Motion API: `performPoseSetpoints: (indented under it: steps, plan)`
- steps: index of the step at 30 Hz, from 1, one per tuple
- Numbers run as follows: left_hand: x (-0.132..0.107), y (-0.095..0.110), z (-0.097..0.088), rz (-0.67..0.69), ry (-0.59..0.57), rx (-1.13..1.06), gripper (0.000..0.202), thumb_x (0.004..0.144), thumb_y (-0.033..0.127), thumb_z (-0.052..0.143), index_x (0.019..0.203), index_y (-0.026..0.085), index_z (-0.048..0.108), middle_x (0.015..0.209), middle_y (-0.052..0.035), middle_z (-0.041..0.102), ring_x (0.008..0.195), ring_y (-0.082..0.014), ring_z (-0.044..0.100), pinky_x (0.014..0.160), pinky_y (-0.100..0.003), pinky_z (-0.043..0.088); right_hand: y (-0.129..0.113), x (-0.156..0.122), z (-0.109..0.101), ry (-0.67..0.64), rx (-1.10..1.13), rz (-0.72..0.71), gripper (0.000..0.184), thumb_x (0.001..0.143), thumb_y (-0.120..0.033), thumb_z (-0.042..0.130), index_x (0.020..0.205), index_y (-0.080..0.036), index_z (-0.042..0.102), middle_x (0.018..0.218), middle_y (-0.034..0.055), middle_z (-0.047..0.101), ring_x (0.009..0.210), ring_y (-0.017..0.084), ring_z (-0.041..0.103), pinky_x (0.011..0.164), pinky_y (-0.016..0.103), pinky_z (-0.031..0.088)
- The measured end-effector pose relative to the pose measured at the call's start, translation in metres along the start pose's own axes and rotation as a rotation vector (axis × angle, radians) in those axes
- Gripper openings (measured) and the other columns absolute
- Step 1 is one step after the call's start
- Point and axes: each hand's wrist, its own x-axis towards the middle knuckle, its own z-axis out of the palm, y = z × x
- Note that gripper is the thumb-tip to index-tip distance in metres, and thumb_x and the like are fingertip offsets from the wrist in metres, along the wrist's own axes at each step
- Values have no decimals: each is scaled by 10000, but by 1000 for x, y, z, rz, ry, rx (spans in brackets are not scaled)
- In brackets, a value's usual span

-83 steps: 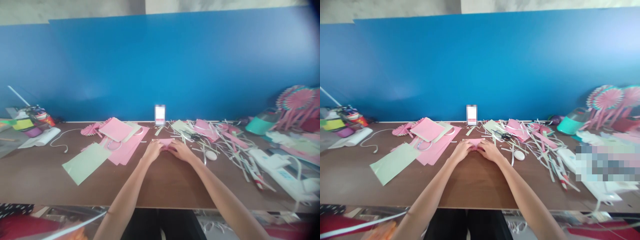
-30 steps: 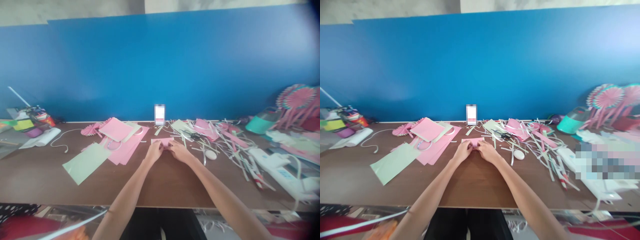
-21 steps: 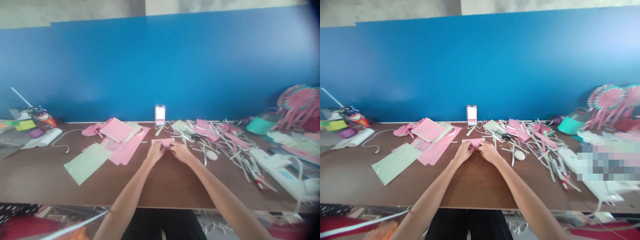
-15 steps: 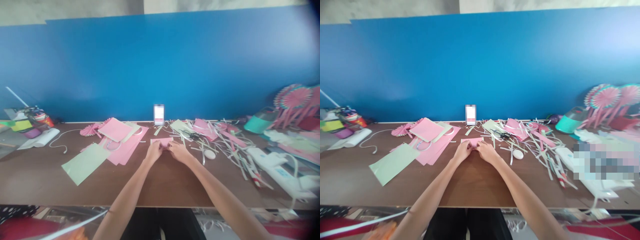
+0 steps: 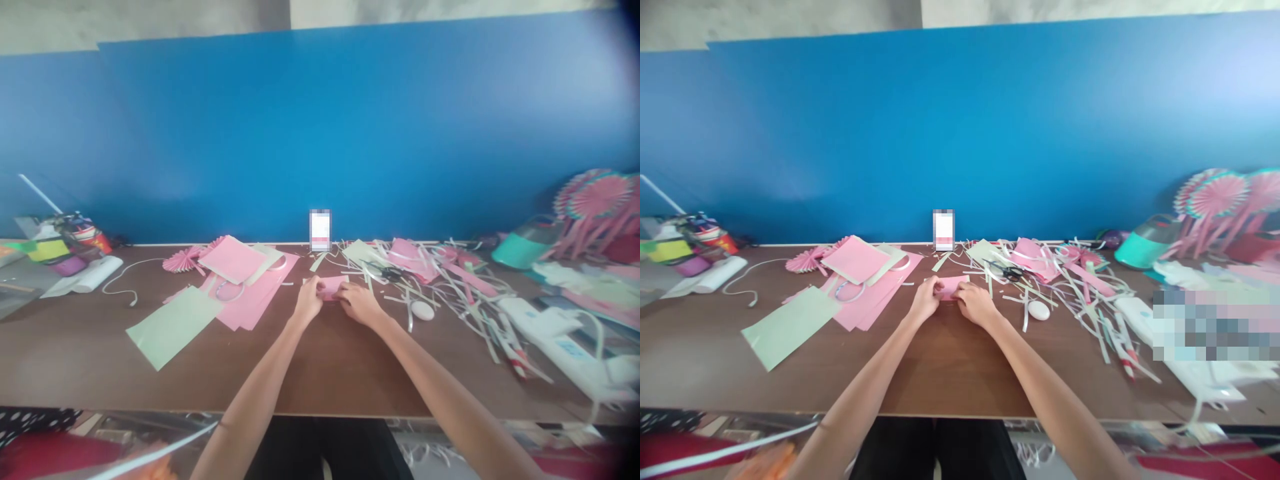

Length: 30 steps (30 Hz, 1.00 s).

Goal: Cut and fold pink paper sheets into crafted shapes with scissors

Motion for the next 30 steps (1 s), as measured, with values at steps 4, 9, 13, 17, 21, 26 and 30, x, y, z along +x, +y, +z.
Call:
performPoseSetpoints:
  steps: [4, 9, 13, 17, 21, 26, 30]
  plan:
    - [1, -2, -3, -47, 17, -36, 294, 669, -37, 493, 852, 182, 566, 881, -26, 604, 794, -131, 574, 752, -255, 476, 2, 0, 2, 13, 6, 9, 281, 854, -140, 469, 989, -248, 690, 979, 39, 626, 994, 173, 556, 822, 251, 425]
    - [0, -2, -4, -24, -13, -44, 315, 684, -55, 453, 851, 177, 585, 889, -32, 622, 798, -132, 583, 767, -263, 487, 2, 0, 2, 14, 2, 15, 278, 861, -151, 480, 991, -269, 695, 974, 31, 627, 985, 169, 564, 787, 246, 429]
    - [0, -4, -3, 18, -60, -39, 321, 708, -54, 431, 867, 176, 589, 899, -34, 636, 839, -141, 586, 802, -279, 487, 1, 0, 2, 19, 3, 29, 254, 869, -178, 487, 981, -272, 695, 973, 34, 620, 993, 170, 558, 737, 239, 429]
    - [2, -8, -4, -18, -104, -118, 385, 702, -78, 394, 929, 170, 581, 984, -49, 639, 906, -142, 595, 860, -296, 482, -1, -1, 3, 43, 11, 17, 217, 890, -210, 484, 960, -256, 684, 983, 37, 613, 997, 170, 547, 740, 239, 427]
    - [1, -8, -5, 17, -144, -123, 488, 655, -111, 346, 978, 167, 582, 1016, -60, 624, 963, -153, 574, 910, -326, 463, -1, 0, 3, 29, 15, 19, 217, 917, -253, 469, 968, -247, 680, 996, 46, 606, 1012, 173, 533, 754, 241, 425]
    - [-4, -2, -5, 52, -204, -9, 588, 584, -128, 348, 1026, 183, 581, 1070, -68, 592, 1044, -192, 508, 951, -366, 424, -2, 0, 0, -15, 9, 33, 253, 934, -313, 444, 985, -272, 688, 995, 45, 596, 998, 177, 525, 699, 232, 415]
    - [-5, 1, -6, 50, -181, 57, 621, 583, -128, 358, 1080, 188, 557, 1041, -73, 584, 1012, -200, 498, 932, -371, 416, -3, -1, 0, -16, -6, 54, 234, 929, -318, 456, 980, -283, 682, 989, 40, 588, 992, 181, 521, 680, 231, 402]
